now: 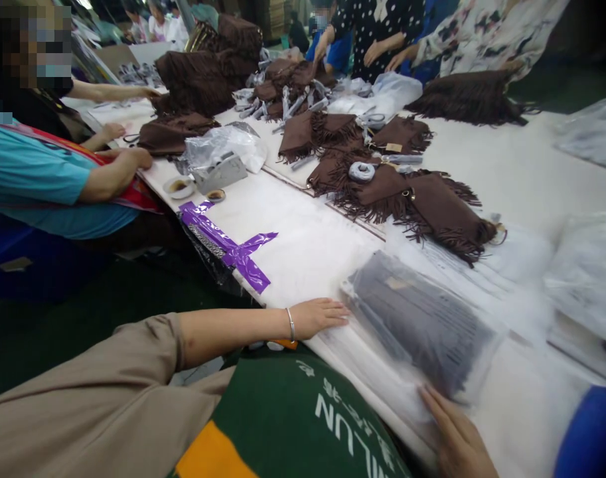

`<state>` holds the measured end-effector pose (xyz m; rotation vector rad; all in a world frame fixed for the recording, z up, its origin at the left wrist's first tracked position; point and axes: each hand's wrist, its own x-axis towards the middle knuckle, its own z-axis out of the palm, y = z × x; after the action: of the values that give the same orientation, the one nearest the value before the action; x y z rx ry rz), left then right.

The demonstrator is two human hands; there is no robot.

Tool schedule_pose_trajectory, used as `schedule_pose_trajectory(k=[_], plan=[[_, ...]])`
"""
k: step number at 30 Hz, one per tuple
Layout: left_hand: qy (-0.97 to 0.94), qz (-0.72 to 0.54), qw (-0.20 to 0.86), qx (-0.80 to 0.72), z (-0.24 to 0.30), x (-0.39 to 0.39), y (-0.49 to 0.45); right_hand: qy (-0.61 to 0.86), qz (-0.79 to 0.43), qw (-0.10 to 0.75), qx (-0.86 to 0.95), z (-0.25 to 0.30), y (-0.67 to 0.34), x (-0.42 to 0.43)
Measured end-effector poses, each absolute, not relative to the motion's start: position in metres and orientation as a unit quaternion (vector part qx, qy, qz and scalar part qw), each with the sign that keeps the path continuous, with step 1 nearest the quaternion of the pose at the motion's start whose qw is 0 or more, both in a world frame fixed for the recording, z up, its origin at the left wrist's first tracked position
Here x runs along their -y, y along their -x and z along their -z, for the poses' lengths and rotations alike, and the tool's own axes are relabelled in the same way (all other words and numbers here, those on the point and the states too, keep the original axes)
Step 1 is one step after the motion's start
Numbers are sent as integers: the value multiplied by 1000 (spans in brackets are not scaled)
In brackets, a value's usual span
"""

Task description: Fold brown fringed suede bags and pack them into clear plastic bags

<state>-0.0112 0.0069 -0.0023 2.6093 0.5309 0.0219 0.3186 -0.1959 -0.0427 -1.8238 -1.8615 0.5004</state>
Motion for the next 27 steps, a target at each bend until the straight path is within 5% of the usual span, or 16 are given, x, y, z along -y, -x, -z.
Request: schedule_pose_trajectory(k=[4,8,11,14,19,24,27], plan=[[-952,44,243,-179,2,-17,-1,655,-208,234,688,23,-330,198],[-961,49,217,-167,-5,-18,0,651,-245,138,705,-17,-320,185],[-971,10,154,-182,-12,-14,-10,693,-171,151,684,-36,-295,136],[-977,-29,95,-187,-18,-13,-25,680,-40,177,711,-26,-268,83],[-985,-107,91,-103,-11,-17,-36,611,-45,133,779,11,-271,63],[-967,-155,154,-130,6,-25,-45,573,-117,181,791,-4,-300,75],[-954,-170,203,-141,11,-31,-53,627,-169,279,708,-26,-344,65]])
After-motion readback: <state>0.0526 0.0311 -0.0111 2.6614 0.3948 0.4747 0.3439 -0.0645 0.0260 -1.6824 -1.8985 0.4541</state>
